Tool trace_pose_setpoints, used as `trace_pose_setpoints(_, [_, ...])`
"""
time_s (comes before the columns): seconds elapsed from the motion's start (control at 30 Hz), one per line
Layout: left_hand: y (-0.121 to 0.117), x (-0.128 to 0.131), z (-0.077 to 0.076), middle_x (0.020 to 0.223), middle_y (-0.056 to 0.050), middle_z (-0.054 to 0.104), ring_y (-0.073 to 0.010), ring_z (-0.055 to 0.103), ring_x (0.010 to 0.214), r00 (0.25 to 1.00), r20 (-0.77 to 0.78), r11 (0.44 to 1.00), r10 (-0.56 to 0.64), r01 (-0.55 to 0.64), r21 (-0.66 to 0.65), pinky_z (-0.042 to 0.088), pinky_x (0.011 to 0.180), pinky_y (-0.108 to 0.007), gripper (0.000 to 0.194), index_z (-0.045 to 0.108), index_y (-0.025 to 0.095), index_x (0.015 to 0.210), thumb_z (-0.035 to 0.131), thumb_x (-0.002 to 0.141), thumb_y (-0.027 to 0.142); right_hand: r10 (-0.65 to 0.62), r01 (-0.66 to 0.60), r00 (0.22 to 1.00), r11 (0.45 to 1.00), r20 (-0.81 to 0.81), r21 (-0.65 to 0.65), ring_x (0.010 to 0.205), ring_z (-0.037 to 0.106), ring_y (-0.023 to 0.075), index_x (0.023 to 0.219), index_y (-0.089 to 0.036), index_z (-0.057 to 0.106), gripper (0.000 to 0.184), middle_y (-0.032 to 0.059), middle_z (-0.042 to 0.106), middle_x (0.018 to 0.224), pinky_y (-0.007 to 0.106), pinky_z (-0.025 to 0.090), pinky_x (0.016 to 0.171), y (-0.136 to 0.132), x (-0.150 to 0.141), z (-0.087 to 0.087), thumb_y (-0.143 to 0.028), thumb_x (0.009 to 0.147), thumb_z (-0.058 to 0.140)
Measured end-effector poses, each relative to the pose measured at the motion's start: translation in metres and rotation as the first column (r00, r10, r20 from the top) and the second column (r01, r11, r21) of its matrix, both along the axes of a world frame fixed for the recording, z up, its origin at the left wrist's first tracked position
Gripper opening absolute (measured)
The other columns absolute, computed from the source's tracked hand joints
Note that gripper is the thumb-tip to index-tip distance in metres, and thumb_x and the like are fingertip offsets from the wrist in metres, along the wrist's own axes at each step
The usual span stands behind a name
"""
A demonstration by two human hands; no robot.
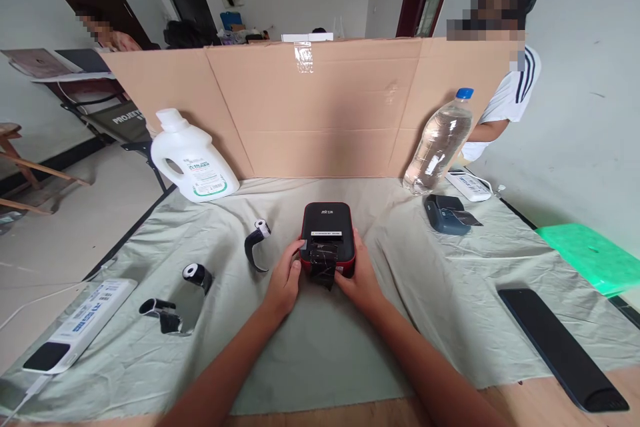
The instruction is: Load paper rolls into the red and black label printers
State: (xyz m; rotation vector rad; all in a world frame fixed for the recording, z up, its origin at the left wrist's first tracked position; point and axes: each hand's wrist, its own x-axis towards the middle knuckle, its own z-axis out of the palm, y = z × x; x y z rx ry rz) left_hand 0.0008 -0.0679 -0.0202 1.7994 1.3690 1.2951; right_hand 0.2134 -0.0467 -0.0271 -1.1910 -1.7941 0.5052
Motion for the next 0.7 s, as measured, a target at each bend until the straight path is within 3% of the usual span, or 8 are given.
trace_pose_setpoints(0.17, [0.004, 0.0, 0.003, 0.144, -0.008, 0.057, -0.0212, 0.054, 0.134, 0.998, -0.051, 0.998, 0.037, -0.039, -0.041, 0.044, 0.111, -0.039, 0.039, 0.056, 0.024, 0.133, 0.034, 0.102, 0.031, 0.003, -0.004, 0.999, 1.0, -0.052, -0.01, 0.144, 0.041, 0.034, 0.158, -0.042, 0.011, 0.099, 0.0059, 0.037, 0.16, 0.055, 0.037, 0.119, 0.002, -0.001, 0.003, -0.038, 0.081, 0.073])
trace_pose_setpoints(0.27, [0.005, 0.001, 0.003, 0.143, -0.008, 0.058, -0.021, 0.055, 0.132, 0.996, -0.074, 0.998, 0.056, -0.058, -0.033, 0.046, 0.109, -0.038, 0.037, 0.059, 0.023, 0.129, 0.035, 0.102, 0.032, 0.007, -0.008, 0.998, 1.0, -0.059, -0.02, 0.146, 0.038, 0.0339, 0.157, -0.041, 0.014, 0.098, 0.007, 0.033, 0.161, 0.054, 0.036, 0.12, 0.004, -0.002, 0.008, -0.039, 0.079, 0.074])
trace_pose_setpoints(0.43, [0.007, 0.0, -0.001, 0.139, -0.009, 0.061, -0.0215, 0.053, 0.133, 0.995, -0.082, 0.993, 0.058, -0.049, 0.108, 0.042, 0.112, -0.04, 0.041, 0.06, 0.022, 0.13, 0.031, 0.103, 0.032, 0.101, -0.101, 0.993, 0.995, -0.055, 0.004, 0.152, 0.024, 0.0334, 0.16, -0.026, 0.015, 0.089, 0.0128, 0.021, 0.166, 0.056, 0.025, 0.123, 0.003, 0.008, 0.015, -0.049, 0.088, 0.063])
trace_pose_setpoints(0.53, [0.006, -0.002, 0.001, 0.145, -0.011, 0.055, -0.024, 0.049, 0.136, 0.993, -0.117, 0.978, 0.031, -0.006, 0.208, 0.04, 0.113, -0.043, 0.045, 0.054, 0.021, 0.139, 0.032, 0.102, 0.033, 0.174, -0.176, 0.983, 0.984, -0.054, -0.019, 0.154, 0.021, 0.0284, 0.161, -0.027, 0.017, 0.075, 0.0078, 0.022, 0.167, 0.052, 0.022, 0.124, 0.007, 0.017, 0.023, -0.055, 0.097, 0.044])
trace_pose_setpoints(0.6, [0.004, -0.004, 0.003, 0.149, -0.013, 0.05, -0.026, 0.047, 0.137, 0.987, -0.158, 0.965, 0.029, 0.014, 0.262, 0.039, 0.113, -0.045, 0.047, 0.051, 0.02, 0.143, 0.033, 0.101, 0.033, 0.152, -0.155, 0.987, 0.987, -0.06, -0.042, 0.153, 0.023, 0.0252, 0.161, -0.03, 0.019, 0.069, 0.0041, 0.026, 0.166, 0.05, 0.025, 0.124, 0.018, 0.02, 0.032, -0.057, 0.099, 0.035])
trace_pose_setpoints(0.7, [-0.001, -0.005, 0.005, 0.153, -0.012, 0.045, -0.0274, 0.045, 0.136, 0.971, -0.237, 0.947, 0.025, 0.053, 0.317, 0.037, 0.113, -0.047, 0.046, 0.056, 0.022, 0.139, 0.035, 0.1, 0.033, 0.015, -0.023, 0.997, 0.994, -0.078, -0.105, 0.15, 0.031, 0.0231, 0.159, -0.031, 0.026, 0.067, 0.0028, 0.032, 0.163, 0.049, 0.025, 0.124, 0.045, 0.017, 0.05, -0.061, 0.099, 0.031])
